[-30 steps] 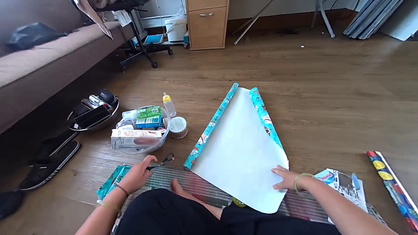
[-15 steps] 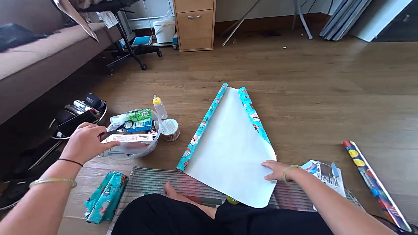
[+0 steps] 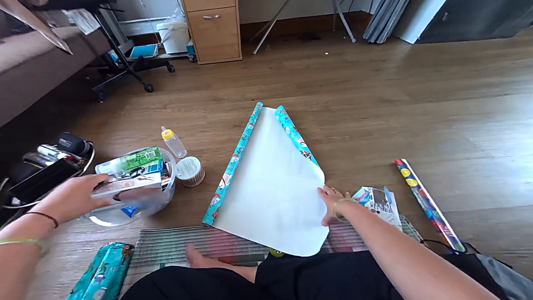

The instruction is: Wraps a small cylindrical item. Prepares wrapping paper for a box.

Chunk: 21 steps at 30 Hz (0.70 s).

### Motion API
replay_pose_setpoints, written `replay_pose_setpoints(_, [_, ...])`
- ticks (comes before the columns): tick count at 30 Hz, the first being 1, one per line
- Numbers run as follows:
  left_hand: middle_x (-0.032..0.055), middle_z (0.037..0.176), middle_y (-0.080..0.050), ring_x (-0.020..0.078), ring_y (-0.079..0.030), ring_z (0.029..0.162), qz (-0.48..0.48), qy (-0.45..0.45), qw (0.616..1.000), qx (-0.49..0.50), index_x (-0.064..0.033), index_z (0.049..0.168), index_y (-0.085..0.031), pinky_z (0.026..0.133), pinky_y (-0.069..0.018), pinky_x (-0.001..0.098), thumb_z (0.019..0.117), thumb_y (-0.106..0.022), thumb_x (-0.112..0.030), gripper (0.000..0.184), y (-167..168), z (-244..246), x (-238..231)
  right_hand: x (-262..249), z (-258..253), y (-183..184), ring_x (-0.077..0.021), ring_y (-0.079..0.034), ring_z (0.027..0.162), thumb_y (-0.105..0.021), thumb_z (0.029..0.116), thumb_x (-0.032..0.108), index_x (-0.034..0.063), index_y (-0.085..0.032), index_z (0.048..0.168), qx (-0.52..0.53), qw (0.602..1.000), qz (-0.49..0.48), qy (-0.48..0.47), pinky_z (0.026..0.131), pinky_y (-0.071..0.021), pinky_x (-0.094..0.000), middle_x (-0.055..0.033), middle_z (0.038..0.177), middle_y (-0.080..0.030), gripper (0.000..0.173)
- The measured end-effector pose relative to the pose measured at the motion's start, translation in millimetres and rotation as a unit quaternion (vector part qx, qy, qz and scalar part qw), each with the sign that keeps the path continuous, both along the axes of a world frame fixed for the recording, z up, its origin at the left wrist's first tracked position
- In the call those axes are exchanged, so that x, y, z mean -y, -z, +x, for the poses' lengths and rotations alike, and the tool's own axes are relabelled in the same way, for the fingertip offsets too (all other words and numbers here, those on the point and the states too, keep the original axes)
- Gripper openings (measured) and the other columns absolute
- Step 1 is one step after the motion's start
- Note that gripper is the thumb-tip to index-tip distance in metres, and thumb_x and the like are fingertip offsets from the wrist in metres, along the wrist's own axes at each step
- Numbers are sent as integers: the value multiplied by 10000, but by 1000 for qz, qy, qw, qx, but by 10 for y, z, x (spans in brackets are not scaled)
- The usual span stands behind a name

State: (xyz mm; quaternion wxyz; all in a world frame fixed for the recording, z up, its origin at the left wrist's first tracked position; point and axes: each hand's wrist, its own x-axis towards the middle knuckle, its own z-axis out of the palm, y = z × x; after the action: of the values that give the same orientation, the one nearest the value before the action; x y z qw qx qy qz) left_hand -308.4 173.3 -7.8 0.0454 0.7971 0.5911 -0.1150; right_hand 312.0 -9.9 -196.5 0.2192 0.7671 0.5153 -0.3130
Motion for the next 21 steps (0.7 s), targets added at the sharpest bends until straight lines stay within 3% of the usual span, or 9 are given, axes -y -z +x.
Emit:
replay_pose_setpoints(2, [191, 900, -690, 388, -683, 868, 73, 29, 996, 42, 1, 1006, -689, 780, -537, 624, 747, -940, -152, 391, -195, 65, 47, -3, -43, 0, -464, -131, 1563, -946, 675, 494, 80, -113, 1660, 9, 1000, -17, -1, 1181, -142, -748, -229, 1715, -49, 1355])
replay_pose_setpoints(4, [182, 855, -673, 385, -671, 817, 106, 38, 990, 80, -3, 1000, -682, 730, -527, 627, 716, -956, -126, 414, -450, 358, 150, -6, -74, 44, -482, -119, 1559, -957, 639, 520, 62, -89, 1658, 18, 1000, -20, -3, 1174, -148, -758, -244, 1713, -13, 1414])
replay_pose_setpoints(6, [97, 739, -629, 294, -641, 690, 108, 66, 986, 112, -57, 938, -654, 606, -513, 534, 695, -969, -160, 410, -608, 799, 249, -12, -103, 69, -488, -104, 1560, -953, 630, 544, 48, -53, 1656, 33, 999, -31, -5, 1182, -146, -748, -245, 1713, 25, 1452])
replay_pose_setpoints(8, [41, 714, -613, 220, -620, 656, 52, 113, 982, 144, -92, 922, -651, 585, -513, 461, 711, -964, -214, 397, -604, 1331, 327, -16, -123, 72, -477, -95, 1566, -951, 634, 548, 53, -24, 1657, 43, 998, -43, -5, 1187, -151, -739, -231, 1716, 51, 1467])
replay_pose_setpoints(11, [19, 765, -635, 162, -619, 705, -70, 243, 940, 229, -95, 935, -681, 649, -534, 405, 703, -957, -271, 401, -151, 2124, 316, 2, -117, 67, -471, -60, 1572, -959, 623, 543, 69, -4, 1659, 30, 999, -41, 4, 1191, -129, -741, -218, 1717, 83, 1487])
replay_pose_setpoints(16, [165, 964, -658, 275, -629, 918, -283, 331, 877, 202, 31, 1072, -656, 868, -520, 475, 787, -907, -234, 463, 899, 3356, 397, 29, -60, 68, -474, -100, 1565, -944, 667, 515, 73, -83, 1660, 4, 1000, -15, 9, 1171, -157, -761, -232, 1717, 15, 1387])
replay_pose_setpoints(21, [152, 939, -606, 232, -584, 870, -431, 350, 821, 133, 55, 1072, -602, 839, -492, 423, 830, -866, -122, 399, 1538, 3902, 375, -36, -12, 164, -495, -118, 1554, -976, 623, 482, 73, -86, 1659, -1, 999, -30, 13, 1153, -234, -742, -223, 1718, 36, 1426])
